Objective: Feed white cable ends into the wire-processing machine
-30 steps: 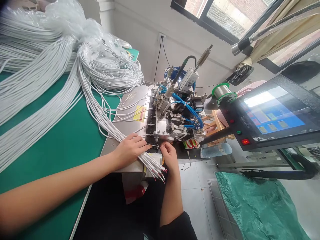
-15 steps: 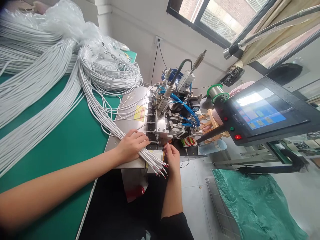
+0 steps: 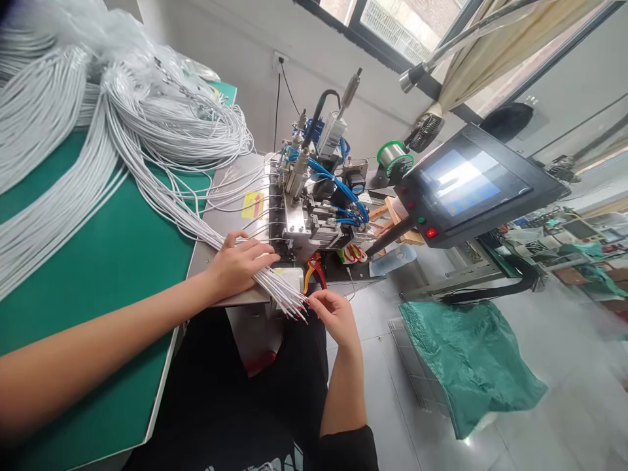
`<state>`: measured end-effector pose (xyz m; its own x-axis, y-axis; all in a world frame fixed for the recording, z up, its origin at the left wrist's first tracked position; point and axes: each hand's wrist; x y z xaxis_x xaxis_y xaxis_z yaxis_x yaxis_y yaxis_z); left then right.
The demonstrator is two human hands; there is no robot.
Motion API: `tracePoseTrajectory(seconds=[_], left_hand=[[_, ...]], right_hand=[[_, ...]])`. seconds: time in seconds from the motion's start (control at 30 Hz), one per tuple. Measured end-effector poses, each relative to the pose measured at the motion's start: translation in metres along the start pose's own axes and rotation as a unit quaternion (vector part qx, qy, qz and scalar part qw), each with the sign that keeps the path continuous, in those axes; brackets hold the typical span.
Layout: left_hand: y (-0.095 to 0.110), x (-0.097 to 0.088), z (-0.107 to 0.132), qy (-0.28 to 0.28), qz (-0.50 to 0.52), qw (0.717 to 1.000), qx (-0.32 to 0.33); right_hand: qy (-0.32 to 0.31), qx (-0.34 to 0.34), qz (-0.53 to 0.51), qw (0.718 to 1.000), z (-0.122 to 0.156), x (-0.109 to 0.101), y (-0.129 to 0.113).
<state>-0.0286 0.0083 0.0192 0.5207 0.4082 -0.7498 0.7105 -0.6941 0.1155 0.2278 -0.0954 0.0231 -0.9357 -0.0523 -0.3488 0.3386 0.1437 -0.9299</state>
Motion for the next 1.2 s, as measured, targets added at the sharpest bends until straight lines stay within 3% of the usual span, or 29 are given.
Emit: tracePoseTrajectory(seconds=[0.3, 0.5, 0.73, 0.9, 1.1, 1.2], left_hand=[[0.001, -0.019, 0.003, 0.03, -0.006, 0.996, 0.084], [0.001, -0.015, 0.003, 0.064, -0.004, 0.996, 0.058], [0.001, -0.007, 0.001, 0.015, 0.01, 1.0, 0.01], [0.0, -0.005, 0.001, -0.021, 0.006, 1.0, -0.004], [0.001, -0.004, 0.0, -0.015, 0.0, 1.0, -0.008], [0.002, -0.005, 0.0, -0.021, 0.001, 1.0, -0.016]], right_hand=[[0.064, -0.029, -0.04, 0.997, -0.039, 0.007, -0.007], [0.116, -0.027, -0.158, 0.98, -0.07, 0.022, -0.012], [0.226, -0.024, -0.177, 0.958, -0.082, 0.046, 0.0], [0.207, -0.021, -0.173, 0.963, -0.084, 0.05, 0.001], [0.14, -0.016, -0.192, 0.971, -0.08, 0.04, 0.001], [0.124, -0.013, -0.146, 0.981, -0.078, 0.038, -0.001]])
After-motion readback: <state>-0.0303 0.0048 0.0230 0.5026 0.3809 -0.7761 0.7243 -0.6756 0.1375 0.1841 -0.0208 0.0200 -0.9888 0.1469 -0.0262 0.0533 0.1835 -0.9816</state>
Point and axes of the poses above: each hand's wrist, its own z-axis away from the middle knuckle, its own x-axis out of the palm, y = z × x, and after that the axes turned 11 degrees about -x, right-handed
